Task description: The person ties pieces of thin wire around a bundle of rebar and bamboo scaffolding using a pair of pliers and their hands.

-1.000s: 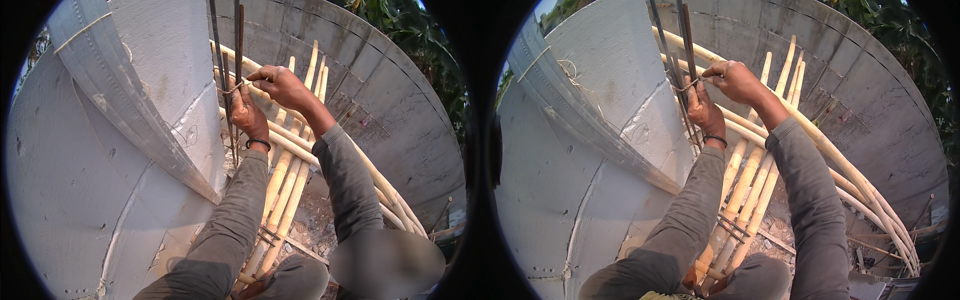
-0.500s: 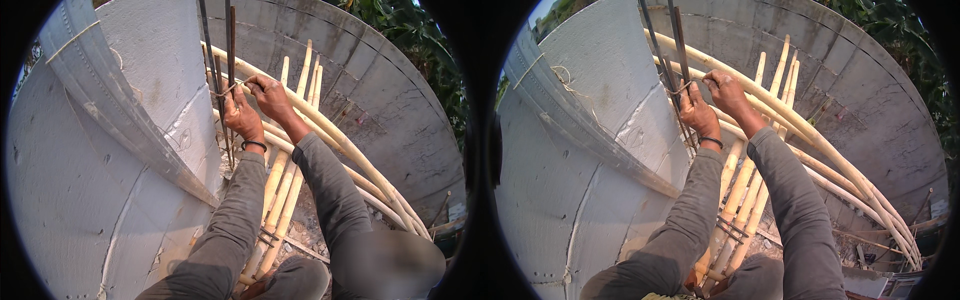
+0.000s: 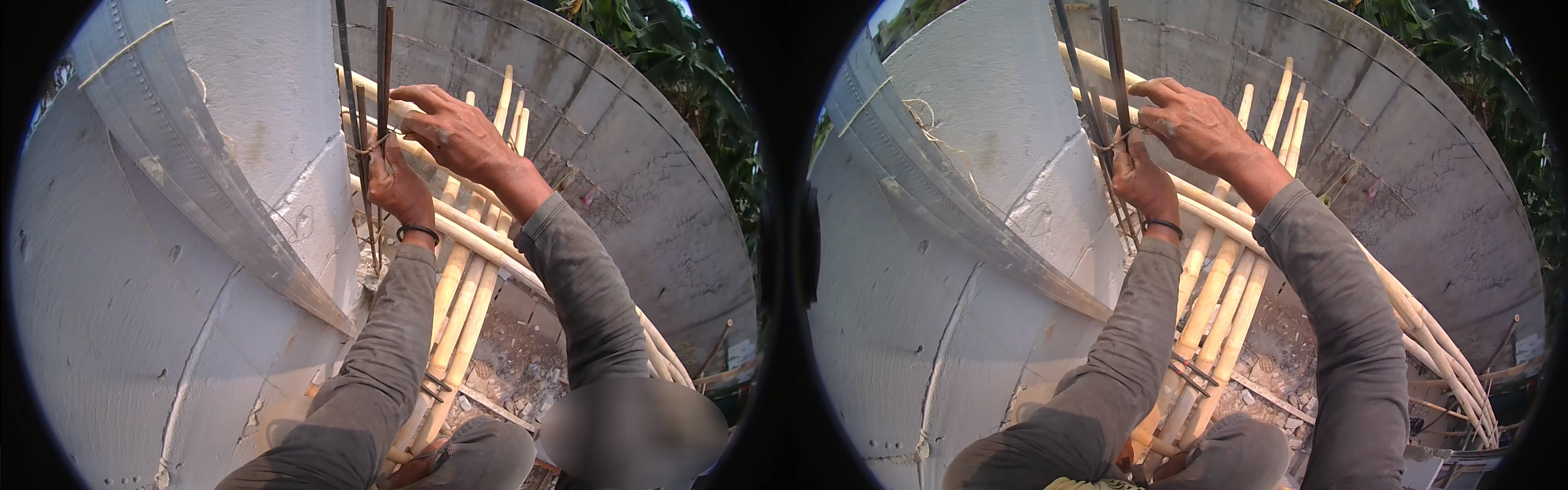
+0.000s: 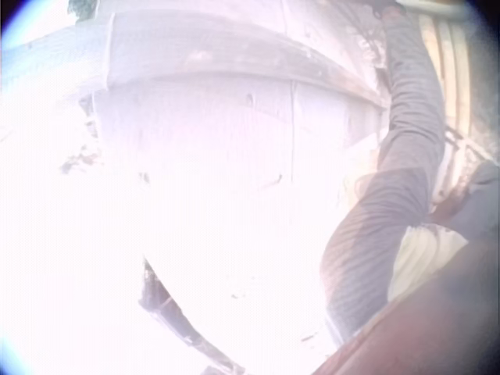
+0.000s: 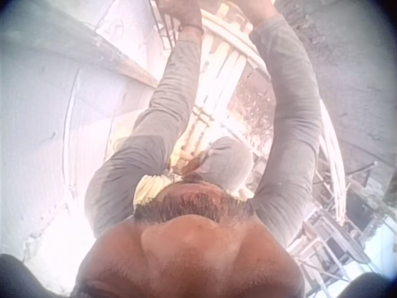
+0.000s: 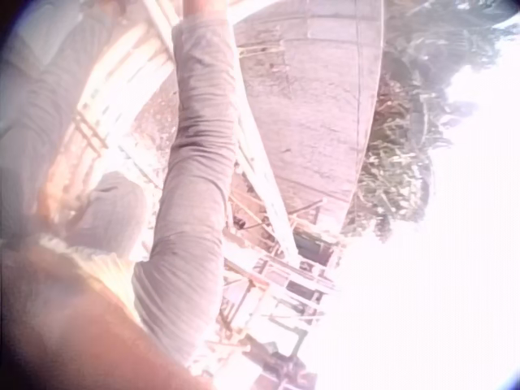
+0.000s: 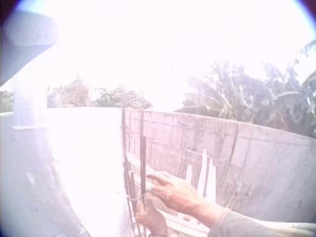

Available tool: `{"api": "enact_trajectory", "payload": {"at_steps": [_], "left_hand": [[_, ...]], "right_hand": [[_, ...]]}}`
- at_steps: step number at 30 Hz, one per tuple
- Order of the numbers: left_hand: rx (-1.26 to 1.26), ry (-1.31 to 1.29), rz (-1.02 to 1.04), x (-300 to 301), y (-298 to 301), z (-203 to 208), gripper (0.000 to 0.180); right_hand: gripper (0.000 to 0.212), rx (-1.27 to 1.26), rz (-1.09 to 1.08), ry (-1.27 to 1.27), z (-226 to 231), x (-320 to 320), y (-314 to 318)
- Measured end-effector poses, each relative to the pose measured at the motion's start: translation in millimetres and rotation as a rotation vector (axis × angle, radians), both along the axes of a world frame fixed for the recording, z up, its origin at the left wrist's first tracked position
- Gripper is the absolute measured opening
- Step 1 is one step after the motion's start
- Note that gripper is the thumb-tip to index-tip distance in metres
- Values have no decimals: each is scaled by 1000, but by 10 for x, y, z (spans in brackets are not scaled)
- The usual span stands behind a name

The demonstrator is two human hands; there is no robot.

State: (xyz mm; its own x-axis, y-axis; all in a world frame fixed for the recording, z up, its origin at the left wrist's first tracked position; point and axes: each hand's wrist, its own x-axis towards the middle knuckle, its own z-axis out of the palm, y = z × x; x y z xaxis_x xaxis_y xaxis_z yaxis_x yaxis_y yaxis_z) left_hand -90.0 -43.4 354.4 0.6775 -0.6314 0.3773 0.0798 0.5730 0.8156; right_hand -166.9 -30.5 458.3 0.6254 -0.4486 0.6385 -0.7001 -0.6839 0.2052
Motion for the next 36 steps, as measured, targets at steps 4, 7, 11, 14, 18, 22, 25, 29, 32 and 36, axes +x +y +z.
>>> {"api": "enact_trajectory", "payload": {"at_steps": [4, 7, 11, 14, 18, 22, 25, 29, 32, 36], "left_hand": [[46, -78, 28, 19, 30, 49, 31], [66, -61, 21, 13, 24, 9, 31], [35, -66, -25, 7, -15, -78, 34], [49, -80, -21, 45, 16, -52, 36], [247, -81, -90, 75, 74, 55, 37], [60, -146, 14, 58, -11, -51, 36], [-97, -170, -104, 49, -46, -281, 38], [-267, -402, 51, 178, -7, -166, 38], [110, 19, -569, 349, 64, 43, 39], [-186, -418, -120, 102, 168, -294, 41]], "right_hand": [[14, 326, -104, 80, 45, -16, -107], [16, 317, 44, -14, 42, -9, -126], [17, 579, -9, -294, 13, -8, -208], [16, 1043, -110, -749, -92, 12, -289], [14, 1638, -105, -1554, -168, 122, -302], [20, 1441, -173, -1245, -62, 97, -165], [27, 829, 56, -1235, -85, -227, -41], [30, 704, -559, -986, -1769, -569, 1176], [28, 1229, -443, -590, -2987, -252, 2039], [61, 1250, -619, -169, -3775, 332, 3076]]}}
